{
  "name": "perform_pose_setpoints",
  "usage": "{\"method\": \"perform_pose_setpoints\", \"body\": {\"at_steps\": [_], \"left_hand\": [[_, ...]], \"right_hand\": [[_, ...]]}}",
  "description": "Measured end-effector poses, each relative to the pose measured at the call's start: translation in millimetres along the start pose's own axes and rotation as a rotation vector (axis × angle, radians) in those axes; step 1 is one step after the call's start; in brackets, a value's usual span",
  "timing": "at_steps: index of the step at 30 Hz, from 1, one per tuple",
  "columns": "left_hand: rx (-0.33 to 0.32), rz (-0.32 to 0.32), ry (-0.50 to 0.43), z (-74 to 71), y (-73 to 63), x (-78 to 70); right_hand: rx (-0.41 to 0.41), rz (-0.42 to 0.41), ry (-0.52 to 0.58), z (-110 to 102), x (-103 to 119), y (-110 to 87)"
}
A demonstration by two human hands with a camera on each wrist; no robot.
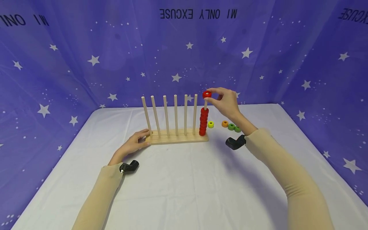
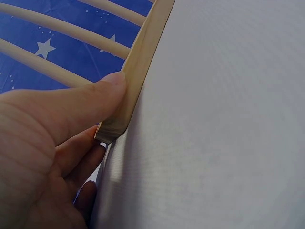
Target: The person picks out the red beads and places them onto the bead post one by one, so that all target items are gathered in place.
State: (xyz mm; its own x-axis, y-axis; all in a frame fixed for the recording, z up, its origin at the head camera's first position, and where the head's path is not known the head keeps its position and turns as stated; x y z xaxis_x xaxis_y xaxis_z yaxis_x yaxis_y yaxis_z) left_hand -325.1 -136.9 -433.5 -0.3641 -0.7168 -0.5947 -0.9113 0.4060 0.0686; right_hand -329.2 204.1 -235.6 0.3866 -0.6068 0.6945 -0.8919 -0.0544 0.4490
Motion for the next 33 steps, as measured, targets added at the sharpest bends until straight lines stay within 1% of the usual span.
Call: {"method": "perform_pose_setpoints", "body": {"at_steps": [3,11,24,28,33], "left_hand": [[0.002,0.000,-0.007,0.8,0.4,-0.7],[0.002,-0.004,0.001,0.7,1.2,-1.4],[0.001,-0.007,0.006,1.6,0.1,-0.1],[0.000,-0.011,-0.001,1.0,-0.2,0.9],[-0.003,-0.009,-0.008,0.2,0.0,0.2]], "right_hand": [[0.007,0.009,-0.007,2,-5,-1.7],[0.006,0.003,0.000,3,-7,-3.5],[0.063,0.071,0.008,19,-27,-12.1],[0.065,0.065,0.004,22,-29,-13.5],[0.063,0.058,0.024,23,-29,-14.8]]}}
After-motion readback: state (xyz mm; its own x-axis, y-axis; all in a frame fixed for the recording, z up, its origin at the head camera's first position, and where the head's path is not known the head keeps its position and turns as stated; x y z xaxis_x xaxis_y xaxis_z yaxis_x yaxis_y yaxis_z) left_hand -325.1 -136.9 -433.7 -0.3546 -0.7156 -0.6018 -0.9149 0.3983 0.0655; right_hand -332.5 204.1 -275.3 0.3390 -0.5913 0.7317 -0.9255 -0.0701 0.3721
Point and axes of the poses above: each hand's wrist, its own y-axis towards the middle knuckle, its own z-axis out of the palm, x = y × z, the point moved 9 cm from there along y, towards the middle knuckle, and after that the axes turned 8 degrees about y, right-handed, at the moved point
